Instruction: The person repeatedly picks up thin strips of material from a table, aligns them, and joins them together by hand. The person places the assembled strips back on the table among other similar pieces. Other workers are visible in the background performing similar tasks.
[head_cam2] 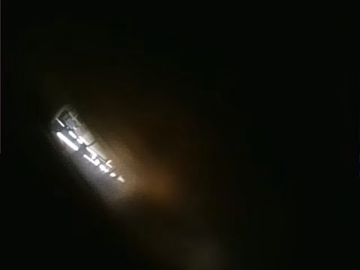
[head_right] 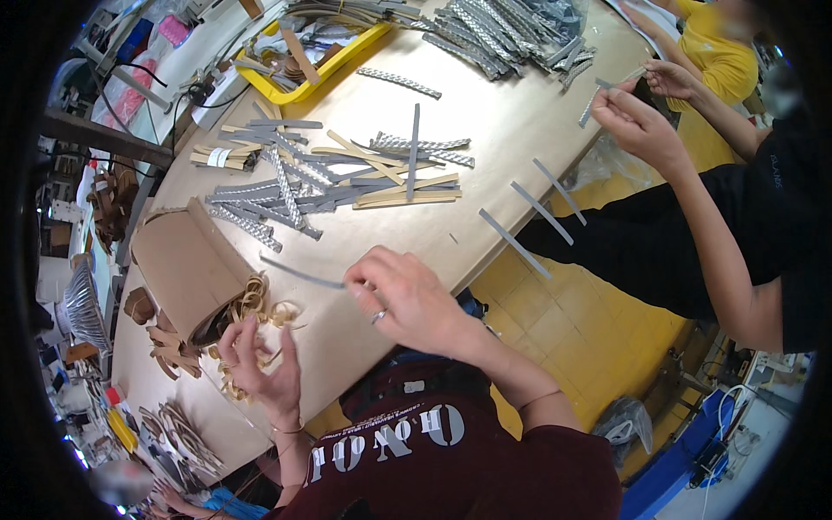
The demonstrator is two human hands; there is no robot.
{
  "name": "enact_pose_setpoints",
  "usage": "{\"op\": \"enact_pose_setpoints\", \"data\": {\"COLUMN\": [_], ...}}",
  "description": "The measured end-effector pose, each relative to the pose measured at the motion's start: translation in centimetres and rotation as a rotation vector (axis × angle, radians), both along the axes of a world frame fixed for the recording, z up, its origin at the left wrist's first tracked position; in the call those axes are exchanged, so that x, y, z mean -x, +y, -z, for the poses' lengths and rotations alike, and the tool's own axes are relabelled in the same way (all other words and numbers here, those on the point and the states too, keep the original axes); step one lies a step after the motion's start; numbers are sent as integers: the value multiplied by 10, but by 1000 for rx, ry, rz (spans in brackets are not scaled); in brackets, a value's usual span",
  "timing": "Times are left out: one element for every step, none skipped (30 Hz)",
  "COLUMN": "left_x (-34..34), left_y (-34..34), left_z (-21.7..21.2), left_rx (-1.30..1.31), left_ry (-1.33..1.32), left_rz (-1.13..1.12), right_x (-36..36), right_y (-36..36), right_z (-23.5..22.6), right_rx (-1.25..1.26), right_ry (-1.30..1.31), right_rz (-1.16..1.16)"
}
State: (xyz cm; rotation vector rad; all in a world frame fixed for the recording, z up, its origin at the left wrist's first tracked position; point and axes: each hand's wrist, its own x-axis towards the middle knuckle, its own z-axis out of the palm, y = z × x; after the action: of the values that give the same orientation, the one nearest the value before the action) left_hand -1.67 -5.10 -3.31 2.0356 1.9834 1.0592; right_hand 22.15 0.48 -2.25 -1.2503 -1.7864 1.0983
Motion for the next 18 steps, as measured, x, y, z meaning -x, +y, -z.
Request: {"op": "enact_pose_setpoints", "data": {"left_x": [-10,-19,-28,-34,-39,-44,-50,-54,-58,-63,-68,-75,-82,-86,-87,-86,-84,-81], "left_y": [6,12,19,26,33,40,41,43,46,48,50,53,57,61,65,66,65,63], "left_z": [-1,-3,-4,-6,-9,-12,-18,-23,-29,-33,-36,-36,-34,-31,-28,-25,-22,-18], "left_rx": [-37,-35,-54,-95,-138,-178,-146,-102,-60,-22,64,109,142,177,161,190,218,227], "left_ry": [2,-2,5,-25,-52,-77,-144,-251,-360,-478,-619,-686,-770,-855,-836,-905,-973,-1033], "left_rz": [97,166,272,332,394,456,413,429,443,453,480,476,475,473,510,449,381,322], "right_x": [4,5,6,6,2,-1,-4,-7,-11,-11,-12,-12,-11,-9,-9,-10,-12,-15], "right_y": [-3,-4,-6,-7,-10,-12,-12,-12,-10,-8,-6,-4,-4,-4,-4,-3,-1,2], "right_z": [-5,-10,-15,-20,-27,-32,-35,-37,-37,-34,-30,-26,-21,-15,-10,-5,0,5], "right_rx": [-24,-68,-111,-158,-158,-192,-226,-262,-258,-259,-256,-240,-188,-122,-61,-96,-137,-178], "right_ry": [-19,-11,-2,7,-15,3,22,47,83,103,121,132,217,294,375,299,227,155], "right_rz": [-5,-14,-25,-37,-54,-8,36,77,138,137,134,137,141,150,150,243,322,396]}}
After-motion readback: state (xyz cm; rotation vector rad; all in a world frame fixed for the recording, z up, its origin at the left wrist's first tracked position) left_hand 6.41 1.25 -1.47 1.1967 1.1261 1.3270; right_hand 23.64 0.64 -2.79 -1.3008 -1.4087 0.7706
